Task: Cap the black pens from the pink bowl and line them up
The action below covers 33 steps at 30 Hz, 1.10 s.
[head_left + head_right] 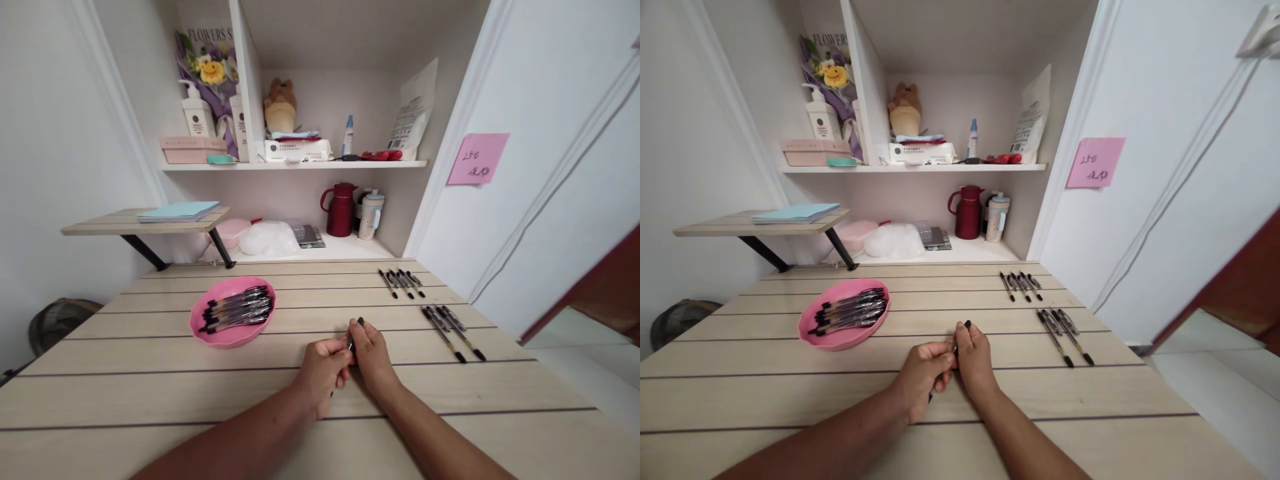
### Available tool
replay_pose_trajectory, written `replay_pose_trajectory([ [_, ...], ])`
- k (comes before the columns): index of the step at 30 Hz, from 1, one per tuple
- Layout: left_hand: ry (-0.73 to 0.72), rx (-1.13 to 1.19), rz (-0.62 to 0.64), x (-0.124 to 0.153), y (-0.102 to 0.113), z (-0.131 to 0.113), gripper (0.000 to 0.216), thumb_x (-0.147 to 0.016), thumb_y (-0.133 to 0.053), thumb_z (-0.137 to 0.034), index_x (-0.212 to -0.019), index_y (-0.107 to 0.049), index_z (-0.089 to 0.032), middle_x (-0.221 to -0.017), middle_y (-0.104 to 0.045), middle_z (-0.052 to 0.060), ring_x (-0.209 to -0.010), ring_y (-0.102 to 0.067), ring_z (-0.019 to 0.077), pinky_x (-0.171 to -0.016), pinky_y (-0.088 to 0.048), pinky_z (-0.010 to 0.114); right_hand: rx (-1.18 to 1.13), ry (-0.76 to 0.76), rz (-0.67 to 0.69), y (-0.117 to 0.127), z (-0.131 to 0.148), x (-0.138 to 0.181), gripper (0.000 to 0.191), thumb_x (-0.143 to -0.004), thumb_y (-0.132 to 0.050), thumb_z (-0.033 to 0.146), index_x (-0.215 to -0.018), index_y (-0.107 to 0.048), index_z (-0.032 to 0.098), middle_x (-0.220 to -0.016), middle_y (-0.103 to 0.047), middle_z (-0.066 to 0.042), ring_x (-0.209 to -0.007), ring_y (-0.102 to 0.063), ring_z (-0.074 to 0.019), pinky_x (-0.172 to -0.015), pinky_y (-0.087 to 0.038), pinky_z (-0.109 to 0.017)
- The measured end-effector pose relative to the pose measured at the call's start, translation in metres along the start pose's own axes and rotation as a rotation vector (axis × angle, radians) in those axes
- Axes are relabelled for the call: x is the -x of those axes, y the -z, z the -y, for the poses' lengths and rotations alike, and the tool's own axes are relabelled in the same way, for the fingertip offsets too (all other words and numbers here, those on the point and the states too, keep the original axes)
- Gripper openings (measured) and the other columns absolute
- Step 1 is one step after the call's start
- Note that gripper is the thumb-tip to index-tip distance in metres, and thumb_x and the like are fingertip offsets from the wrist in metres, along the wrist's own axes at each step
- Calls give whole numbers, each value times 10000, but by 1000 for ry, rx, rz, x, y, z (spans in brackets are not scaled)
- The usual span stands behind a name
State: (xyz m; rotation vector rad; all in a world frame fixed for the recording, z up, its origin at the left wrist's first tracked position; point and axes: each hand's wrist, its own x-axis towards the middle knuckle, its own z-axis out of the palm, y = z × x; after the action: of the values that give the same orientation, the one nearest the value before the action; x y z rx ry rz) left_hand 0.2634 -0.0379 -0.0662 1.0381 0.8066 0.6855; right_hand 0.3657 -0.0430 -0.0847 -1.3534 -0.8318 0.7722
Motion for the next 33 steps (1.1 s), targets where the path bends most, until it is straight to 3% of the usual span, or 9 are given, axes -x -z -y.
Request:
replay_pose_trajectory([
  [7,102,59,45,8,-1,1,218,-610,-592,-286,-765,-521,-150,-613,-524,-25,-388,-349,18,-376,-141,168,-104,-118,-37,2,8,0,335,-739,-461,483,-581,-455,187,-420,-500,28,-351,-412,-94,-364,-324,-220],
  [10,99,65,49,9,-1,5,202,-625,-569,-271,-777,-483,-169,-612,-524,-36,-380,-376,24,-374,-182,167,-202,-157,25,5,12,-2,331,-735,-467,505,-662,-489,183,-519,-569,6,-404,-474,-105,-384,-358,-217],
  [14,103,105,103,8,2,8,207,-625,-559,-262,-793,-469,-182,-614,-527,-44,-364,-386,31,-364,-206,175,-360,-141,29,14,15,-10,322,-727,-512,495,-780,-537,179,-721,-620,-23,-557,-564,-119,-473,-433,-220],
  [18,119,114,120,8,5,7,230,-626,-567,-273,-820,-490,-175,-621,-530,-38,-364,-392,32,-362,-202,178,-403,-83,-39,25,11,-20,343,-714,-554,476,-872,-571,173,-672,-578,7,-496,-518,-87,-452,-422,-205],
  [22,114,123,101,10,5,5,265,-626,-583,-298,-843,-506,-168,-614,-524,-38,-363,-384,26,-367,-193,178,-253,-74,-83,28,2,-29,363,-669,-600,474,-848,-574,159,-656,-597,-3,-419,-453,-67,-393,-372,-200],
  [26,105,119,82,12,4,3,261,-628,-579,-296,-843,-516,-163,-608,-520,-39,-363,-384,25,-370,-190,179,99,-34,-98,40,-4,-41,342,-669,-562,480,-780,-562,156,-629,-594,-6,-432,-485,-84,-414,-369,-212],
  [29,107,104,82,13,4,3,238,-634,-562,-275,-839,-518,-162,-607,-524,-37,-361,-389,27,-368,-191,181,284,-23,-94,69,2,-55,305,-601,-623,400,-791,-594,163,-544,-558,25,-431,-493,-106,-441,-366,-233],
  [32,107,101,78,13,4,4,235,-630,-567,-272,-832,-518,-161,-611,-529,-37,-359,-390,25,-367,-189,180,462,0,-150,113,15,-70,293,-561,-648,328,-801,-620,163,-585,-605,-10,-481,-530,-137,-477,-352,-251],
  [33,106,103,79,13,4,4,241,-627,-573,-274,-833,-520,-161,-613,-530,-37,-360,-391,25,-367,-190,180,691,30,-200,128,19,-75,297,-578,-627,338,-825,-625,173,-629,-627,-23,-522,-550,-148,-495,-351,-253],
])
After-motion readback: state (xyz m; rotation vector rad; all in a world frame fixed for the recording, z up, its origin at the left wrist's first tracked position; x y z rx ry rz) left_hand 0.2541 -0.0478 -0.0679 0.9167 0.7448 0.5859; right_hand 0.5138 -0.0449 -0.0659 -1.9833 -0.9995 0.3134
